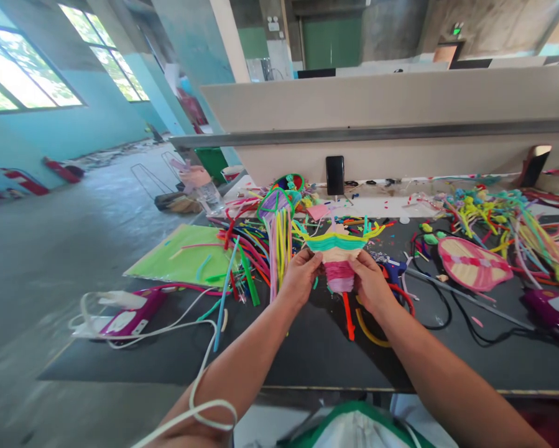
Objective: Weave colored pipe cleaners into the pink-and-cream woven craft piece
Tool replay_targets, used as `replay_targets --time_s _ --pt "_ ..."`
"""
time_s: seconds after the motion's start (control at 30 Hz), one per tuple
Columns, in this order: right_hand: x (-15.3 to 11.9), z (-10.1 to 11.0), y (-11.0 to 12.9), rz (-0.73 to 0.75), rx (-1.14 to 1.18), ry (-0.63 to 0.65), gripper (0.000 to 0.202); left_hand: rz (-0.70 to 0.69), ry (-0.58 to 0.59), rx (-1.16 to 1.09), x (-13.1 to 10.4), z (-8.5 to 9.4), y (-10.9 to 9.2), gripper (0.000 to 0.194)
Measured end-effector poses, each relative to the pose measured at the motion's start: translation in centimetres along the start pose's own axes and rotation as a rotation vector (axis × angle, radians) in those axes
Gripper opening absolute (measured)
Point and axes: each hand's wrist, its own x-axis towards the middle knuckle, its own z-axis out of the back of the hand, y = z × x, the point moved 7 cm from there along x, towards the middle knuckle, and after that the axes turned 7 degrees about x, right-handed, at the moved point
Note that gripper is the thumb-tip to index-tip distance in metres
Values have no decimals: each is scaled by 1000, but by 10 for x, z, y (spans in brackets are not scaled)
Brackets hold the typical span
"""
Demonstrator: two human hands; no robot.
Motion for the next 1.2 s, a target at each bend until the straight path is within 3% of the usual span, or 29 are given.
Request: replay_targets --time_s 0.2,0.47,1.2 --pt "2 11 -2 -16 33 -89 24 10 36 -4 -2 -2 -4 24" --pt "2 13 -8 -35 64 -91 22 -69 -149 -145 8 20 -18 27" --pt "-3 9 -10 -84 53 -69 17 -88 -177 -147 10 33 -19 24"
